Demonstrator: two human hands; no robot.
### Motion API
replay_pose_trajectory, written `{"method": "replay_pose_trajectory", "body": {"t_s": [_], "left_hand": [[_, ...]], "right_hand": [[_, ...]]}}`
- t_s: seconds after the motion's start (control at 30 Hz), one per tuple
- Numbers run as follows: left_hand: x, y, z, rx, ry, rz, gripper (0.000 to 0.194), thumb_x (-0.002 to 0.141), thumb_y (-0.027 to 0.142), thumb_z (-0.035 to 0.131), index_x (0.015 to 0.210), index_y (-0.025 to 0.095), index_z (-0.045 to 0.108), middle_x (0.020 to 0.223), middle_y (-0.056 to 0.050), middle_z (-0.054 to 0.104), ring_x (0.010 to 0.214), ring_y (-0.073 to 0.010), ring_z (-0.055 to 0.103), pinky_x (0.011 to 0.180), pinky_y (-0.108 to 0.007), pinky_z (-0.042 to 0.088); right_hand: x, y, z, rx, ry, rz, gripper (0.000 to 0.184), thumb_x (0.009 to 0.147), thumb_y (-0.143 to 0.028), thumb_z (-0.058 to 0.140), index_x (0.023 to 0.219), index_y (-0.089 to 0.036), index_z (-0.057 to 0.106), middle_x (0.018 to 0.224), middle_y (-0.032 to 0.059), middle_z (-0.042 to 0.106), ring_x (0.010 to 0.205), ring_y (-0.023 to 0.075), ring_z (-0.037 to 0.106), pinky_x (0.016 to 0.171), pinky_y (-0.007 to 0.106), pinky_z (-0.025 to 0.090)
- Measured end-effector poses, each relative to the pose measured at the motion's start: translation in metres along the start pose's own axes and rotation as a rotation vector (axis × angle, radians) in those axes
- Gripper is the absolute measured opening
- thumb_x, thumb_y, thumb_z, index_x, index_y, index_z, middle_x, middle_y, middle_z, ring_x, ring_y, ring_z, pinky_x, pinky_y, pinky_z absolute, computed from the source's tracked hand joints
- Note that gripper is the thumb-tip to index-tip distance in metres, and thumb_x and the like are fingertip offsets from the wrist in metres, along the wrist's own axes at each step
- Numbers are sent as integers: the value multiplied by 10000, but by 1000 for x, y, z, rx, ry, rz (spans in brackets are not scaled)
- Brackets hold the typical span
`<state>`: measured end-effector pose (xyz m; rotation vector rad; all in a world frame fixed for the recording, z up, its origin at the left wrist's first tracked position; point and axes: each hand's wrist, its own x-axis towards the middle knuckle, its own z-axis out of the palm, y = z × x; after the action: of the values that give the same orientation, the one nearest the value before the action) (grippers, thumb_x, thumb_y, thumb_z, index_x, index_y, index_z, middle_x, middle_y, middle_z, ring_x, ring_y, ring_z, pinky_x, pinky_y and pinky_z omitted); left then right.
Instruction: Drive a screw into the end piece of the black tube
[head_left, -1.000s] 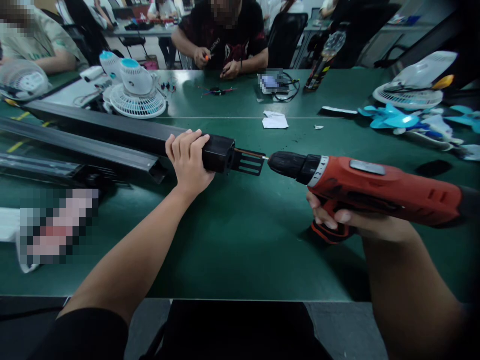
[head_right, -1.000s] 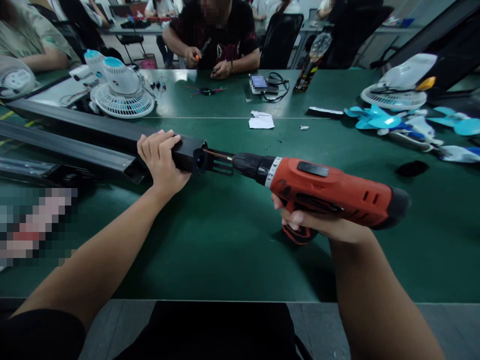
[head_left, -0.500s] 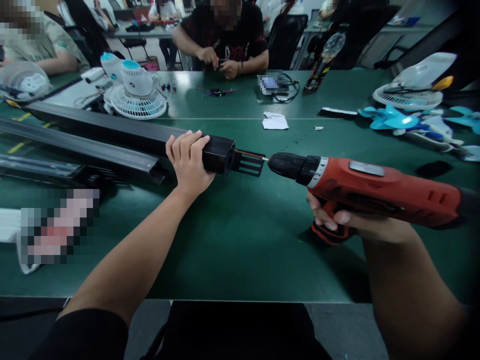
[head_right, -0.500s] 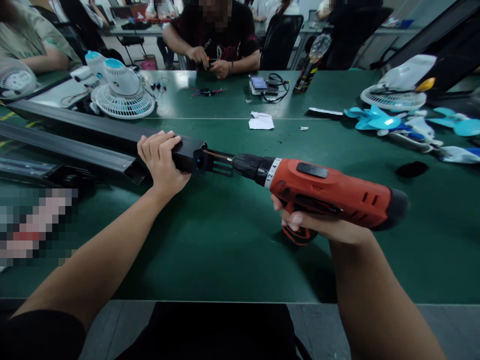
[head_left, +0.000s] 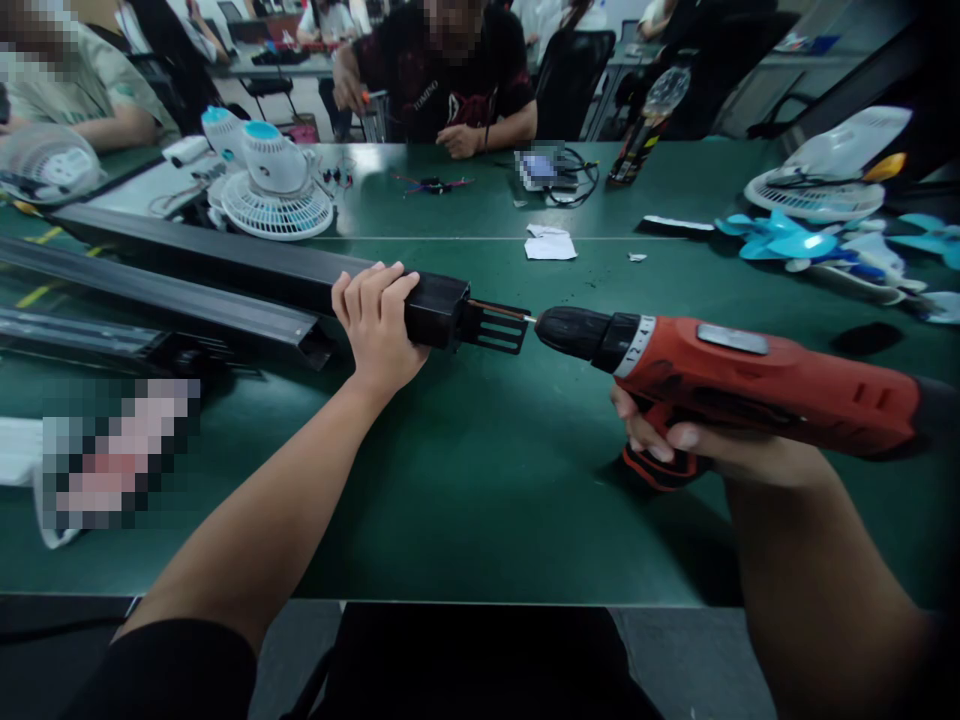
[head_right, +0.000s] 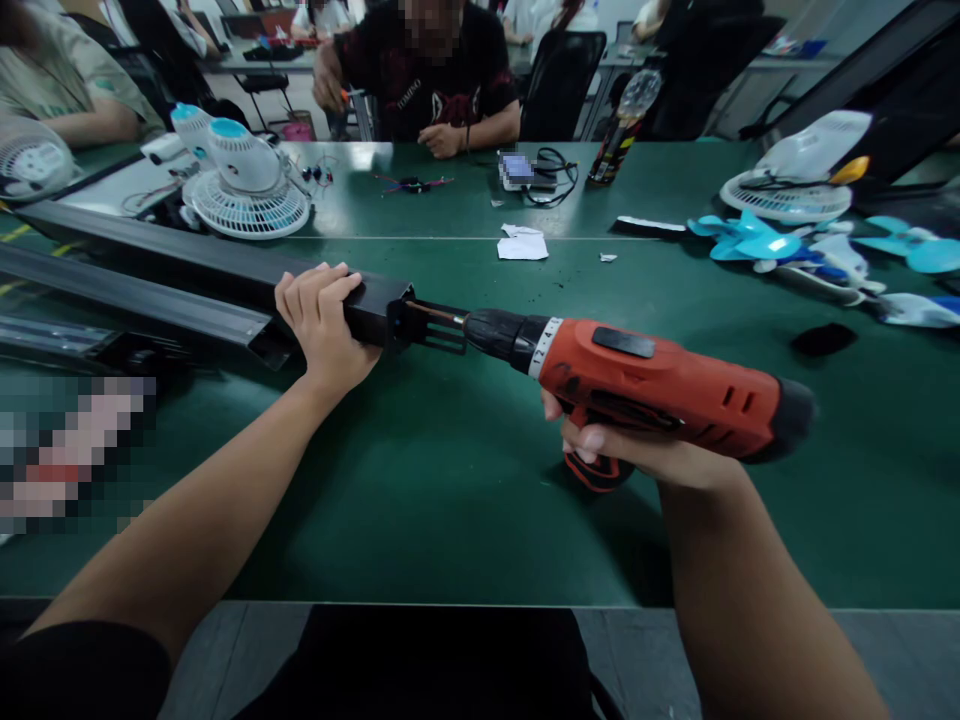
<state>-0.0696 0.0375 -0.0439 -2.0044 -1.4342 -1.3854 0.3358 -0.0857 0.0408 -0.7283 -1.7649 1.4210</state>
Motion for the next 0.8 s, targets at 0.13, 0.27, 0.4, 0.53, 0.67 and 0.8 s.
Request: {"method": "replay_pose_trajectory", "body": {"t_s": [0.13, 0.27, 0.4, 0.53, 0.67, 0.8], "left_hand": [[2, 0, -2, -39, -56, -36, 558, 1000, 416, 807, 1536, 299, 706, 1657, -187, 799, 1712, -491, 646, 1563, -776, 244], [2, 0, -3, -40, -57, -35, 552, 1008, 385, 804, 1545, 309, 700, 1665, -188, 790, 1713, -483, 636, 1566, -772, 237], [1, 0, -2, -33, -46, -27, 529, 1024, 368, 781, 1543, 308, 700, 1661, -188, 786, 1719, -474, 630, 1569, -778, 236], [0, 0, 0, -14, -9, 1, 556, 995, 383, 803, 1535, 305, 694, 1657, -181, 792, 1703, -481, 642, 1565, -798, 239], [0, -1, 1, -1, -1, 1, 547, 998, 402, 800, 1527, 307, 701, 1648, -177, 800, 1700, -483, 647, 1564, -793, 248], [0, -1, 1, -26, -19, -1, 551, 1004, 369, 788, 1544, 306, 696, 1654, -186, 795, 1709, -482, 649, 1560, -798, 254]], "right_hand": [[-1, 1, -1, 4, 9, 3, 374, 1084, -592, 1003, 1245, -266, 912, 728, -10, 723, 528, 165, 623, 496, 300, 600], [2, -3, 5, 15, 29, 1, 331, 1059, -581, 1031, 1230, -312, 940, 736, -4, 732, 524, 169, 640, 492, 302, 594], [4, -5, 6, 33, 21, 2, 300, 1066, -575, 1023, 1212, -325, 947, 710, -14, 704, 515, 167, 620, 505, 312, 608], [0, 0, 1, 7, 25, -4, 376, 1061, -583, 1027, 1236, -265, 931, 751, -1, 721, 523, 163, 630, 480, 299, 594], [-2, 3, 0, 4, 43, 0, 421, 1053, -605, 1031, 1218, -234, 920, 728, -2, 722, 525, 160, 613, 481, 294, 592], [2, -3, 5, 39, 21, 18, 355, 1053, -602, 1028, 1204, -295, 937, 709, -23, 690, 517, 160, 593, 489, 299, 608]]}}
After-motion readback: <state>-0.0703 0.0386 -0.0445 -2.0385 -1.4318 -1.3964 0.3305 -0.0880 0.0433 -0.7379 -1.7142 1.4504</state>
